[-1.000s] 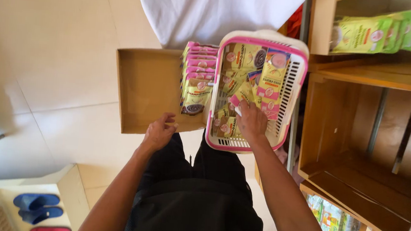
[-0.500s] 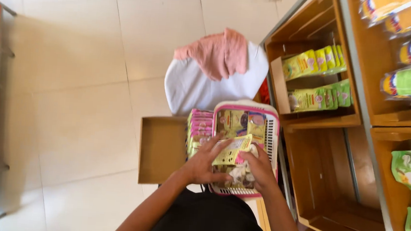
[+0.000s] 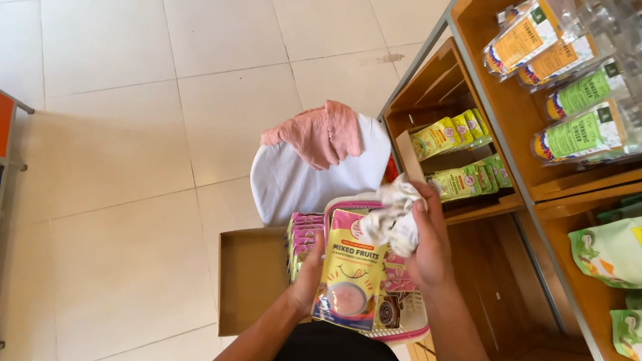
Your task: Wiping food pouches with a cloth and organizing them into a basket and a cardboard box on a grocery shelf.
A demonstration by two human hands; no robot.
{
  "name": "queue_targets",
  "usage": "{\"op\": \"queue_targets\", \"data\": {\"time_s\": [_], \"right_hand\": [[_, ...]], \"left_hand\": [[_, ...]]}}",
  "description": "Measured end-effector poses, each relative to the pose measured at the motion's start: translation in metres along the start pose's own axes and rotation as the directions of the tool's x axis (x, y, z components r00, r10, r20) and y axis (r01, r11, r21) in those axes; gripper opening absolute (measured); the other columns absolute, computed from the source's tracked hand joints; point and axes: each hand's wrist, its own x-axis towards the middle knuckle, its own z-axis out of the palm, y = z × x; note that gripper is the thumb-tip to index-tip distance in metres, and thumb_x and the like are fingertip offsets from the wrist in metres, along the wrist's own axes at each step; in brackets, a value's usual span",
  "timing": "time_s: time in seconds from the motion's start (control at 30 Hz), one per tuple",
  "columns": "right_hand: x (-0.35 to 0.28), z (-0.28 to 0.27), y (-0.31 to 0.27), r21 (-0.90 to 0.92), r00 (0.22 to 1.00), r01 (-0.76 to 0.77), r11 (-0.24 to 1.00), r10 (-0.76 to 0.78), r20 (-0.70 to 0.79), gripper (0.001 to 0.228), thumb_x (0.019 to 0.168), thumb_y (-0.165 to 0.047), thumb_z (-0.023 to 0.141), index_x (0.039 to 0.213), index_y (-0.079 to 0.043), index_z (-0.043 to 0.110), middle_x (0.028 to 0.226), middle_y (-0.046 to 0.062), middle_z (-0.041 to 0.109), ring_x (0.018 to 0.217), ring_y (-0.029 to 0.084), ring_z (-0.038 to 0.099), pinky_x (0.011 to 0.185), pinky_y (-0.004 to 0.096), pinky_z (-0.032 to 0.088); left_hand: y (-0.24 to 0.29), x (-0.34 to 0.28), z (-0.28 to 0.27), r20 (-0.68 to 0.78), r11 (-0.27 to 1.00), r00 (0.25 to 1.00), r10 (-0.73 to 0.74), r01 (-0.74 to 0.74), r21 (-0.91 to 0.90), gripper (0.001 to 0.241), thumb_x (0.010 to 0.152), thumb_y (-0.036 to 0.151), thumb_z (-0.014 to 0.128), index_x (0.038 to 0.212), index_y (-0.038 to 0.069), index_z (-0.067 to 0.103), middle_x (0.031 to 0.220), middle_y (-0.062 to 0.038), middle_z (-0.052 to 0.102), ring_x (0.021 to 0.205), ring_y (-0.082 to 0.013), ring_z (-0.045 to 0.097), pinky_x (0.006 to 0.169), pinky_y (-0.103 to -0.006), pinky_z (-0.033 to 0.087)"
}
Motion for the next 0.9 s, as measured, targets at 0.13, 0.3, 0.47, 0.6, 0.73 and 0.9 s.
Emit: {"op": "queue_targets", "data": {"time_s": [0.13, 0.3, 0.47, 0.6, 0.73, 0.9], "right_hand": [[0.009, -0.002, -0.02, -0.158, 0.967, 0.254, 0.954, -0.244, 0.075, 0.035, 0.108, -0.028, 0.046, 0.132, -0.006, 0.057, 0.12, 0.009, 0.067, 0.108, 0.018, 0.066, 0.096, 0.033, 0.055], [0.046, -0.038, 0.023, 0.004, 0.925, 0.295, 0.955, -0.286, 0.251, 0.034, 0.116, -0.028, 0.048, 0.115, 0.003, 0.062, 0.113, 0.016, 0.069, 0.096, 0.026, 0.07, 0.078, 0.04, 0.06], [0.031, 0.068, -0.017, -0.508, 0.874, 0.48, 0.715, -0.442, 0.204, 0.024, 0.101, -0.013, 0.06, 0.123, -0.005, 0.057, 0.104, 0.006, 0.059, 0.089, 0.014, 0.059, 0.073, 0.032, 0.055], [0.037, 0.066, 0.005, -0.553, 0.714, 0.698, 0.455, -0.502, 0.488, 0.016, 0.091, 0.004, 0.049, 0.103, 0.0, 0.06, 0.103, 0.009, 0.063, 0.095, 0.017, 0.061, 0.085, 0.032, 0.052], [0.018, 0.056, 0.039, -0.462, 0.741, 0.655, 0.597, -0.39, 0.546, 0.014, 0.081, 0.007, 0.045, 0.08, -0.003, 0.055, 0.086, 0.007, 0.06, 0.079, 0.015, 0.059, 0.073, 0.03, 0.052], [-0.044, 0.068, 0.051, -0.449, 0.71, 0.645, 0.619, -0.266, 0.652, 0.012, 0.078, 0.004, 0.049, 0.071, -0.004, 0.055, 0.075, 0.008, 0.061, 0.071, 0.018, 0.06, 0.067, 0.03, 0.049]], "left_hand": [[0.02, -0.013, 0.021, 0.103, 0.981, 0.995, 0.011, 0.009, -0.192, 0.098, 0.094, 0.079, 0.025, 0.152, 0.001, 0.041, 0.142, -0.024, 0.059, 0.124, -0.0372, 0.065, 0.106, -0.0492, 0.052], [0.051, -0.004, 0.055, 0.093, 0.974, 0.991, 0.096, -0.074, -0.215, 0.091, 0.098, 0.074, 0.026, 0.151, 0.002, 0.044, 0.141, -0.022, 0.06, 0.122, -0.0364, 0.064, 0.106, -0.0503, 0.052], [0.061, -0.001, 0.056, -0.017, 0.967, 0.985, 0.169, -0.169, -0.192, 0.082, 0.102, 0.069, 0.03, 0.148, 0.003, 0.049, 0.136, -0.021, 0.063, 0.117, -0.0344, 0.066, 0.104, -0.0486, 0.053], [0.07, -0.003, 0.055, 0.05, 0.924, 0.949, 0.311, -0.29, -0.251, 0.076, 0.108, 0.066, 0.033, 0.149, 0.003, 0.048, 0.136, -0.02, 0.063, 0.118, -0.0315, 0.067, 0.103, -0.0465, 0.053], [0.083, -0.006, 0.067, -0.006, 0.879, 0.917, 0.398, -0.383, -0.284, 0.077, 0.107, 0.065, 0.032, 0.15, 0.002, 0.046, 0.139, -0.023, 0.06, 0.122, -0.0325, 0.065, 0.104, -0.0452, 0.055], [0.081, -0.017, 0.048, -0.003, 0.875, 0.912, 0.409, -0.393, -0.281, 0.083, 0.104, 0.069, 0.032, 0.152, 0.003, 0.043, 0.141, -0.027, 0.058, 0.121, -0.0358, 0.063, 0.103, -0.0477, 0.054]]}}
